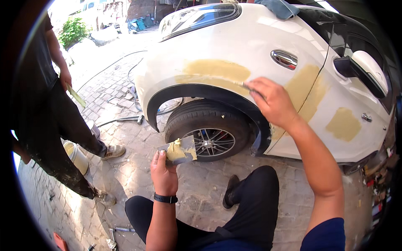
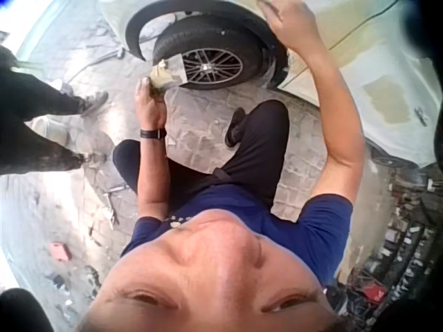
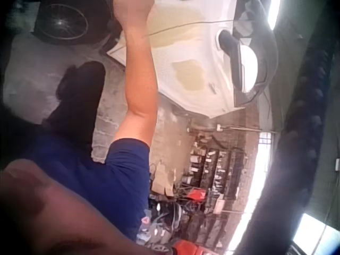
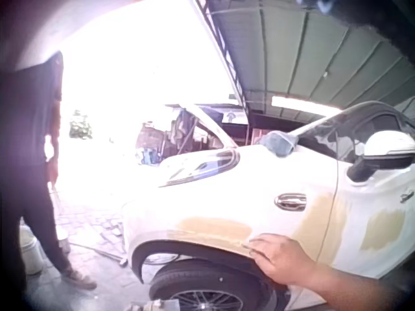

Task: The person applies beige body filler to the side panel of a white car using a metal spreader. They repeatedly scoop filler from a secondary spreader and smooth it onto the vehicle's surface, covering areas around the wheel arch and door.

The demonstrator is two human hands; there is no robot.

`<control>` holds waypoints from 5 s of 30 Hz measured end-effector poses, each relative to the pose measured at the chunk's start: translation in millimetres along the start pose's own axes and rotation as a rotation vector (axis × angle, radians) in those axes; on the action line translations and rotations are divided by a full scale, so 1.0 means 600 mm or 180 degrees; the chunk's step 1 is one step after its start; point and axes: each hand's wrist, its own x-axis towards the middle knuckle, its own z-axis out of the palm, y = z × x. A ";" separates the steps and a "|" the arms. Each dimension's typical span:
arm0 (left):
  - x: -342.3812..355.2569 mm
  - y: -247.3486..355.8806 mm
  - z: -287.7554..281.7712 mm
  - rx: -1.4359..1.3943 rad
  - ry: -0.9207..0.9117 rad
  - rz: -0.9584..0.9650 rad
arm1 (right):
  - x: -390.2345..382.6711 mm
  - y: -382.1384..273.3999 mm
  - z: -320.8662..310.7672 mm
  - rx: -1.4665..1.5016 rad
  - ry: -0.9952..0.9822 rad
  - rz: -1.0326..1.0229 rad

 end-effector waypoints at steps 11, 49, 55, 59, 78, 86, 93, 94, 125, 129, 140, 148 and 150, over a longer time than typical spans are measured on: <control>-0.009 0.008 0.013 0.0495 0.0078 -0.0031 | 0.164 0.077 0.114 -0.2024 0.0698 -0.0331; 0.011 0.036 -0.005 0.0157 0.0121 -0.0018 | 0.239 -0.103 0.320 -0.3300 -0.1233 -0.2389; -0.002 0.049 0.004 0.0048 0.0081 -0.0056 | 0.219 -0.089 0.267 -0.3525 -0.1485 -0.2231; -0.011 0.048 0.009 0.0119 0.0093 -0.0076 | 0.188 -0.064 0.212 -0.3570 -0.1381 -0.2128; -0.085 -0.065 0.084 0.0744 -0.1202 -0.0643 | -0.350 -0.109 0.054 0.3143 -0.0733 0.0891; -0.124 -0.099 0.066 -0.0618 -0.0268 -0.1969 | -0.410 -0.098 0.077 0.4240 0.0837 0.1765; -0.254 -0.166 0.122 0.0660 0.0002 -0.2228 | -0.408 -0.087 0.148 0.4484 0.1066 0.1677; -0.253 -0.165 0.124 0.0706 0.0023 -0.2231 | -0.425 -0.081 0.157 0.4426 0.1047 0.1653; -0.041 -0.188 0.038 0.1563 -0.0202 -0.0750 | -0.047 0.096 0.149 -0.1082 0.1839 0.1015; -0.045 -0.175 0.037 0.1524 -0.0321 -0.0745 | -0.065 0.082 0.141 -0.0528 0.1438 0.0570; -0.086 -0.155 0.044 0.1107 -0.0934 -0.0905 | -0.377 -0.062 0.198 0.5031 0.0081 0.1684; -0.054 -0.129 -0.014 0.0614 -0.0055 -0.0721 | -0.445 -0.057 0.246 0.3315 -0.0543 0.1382; -0.063 -0.139 0.001 0.0808 0.0027 -0.0611 | -0.445 -0.048 0.235 0.3783 -0.0449 0.2425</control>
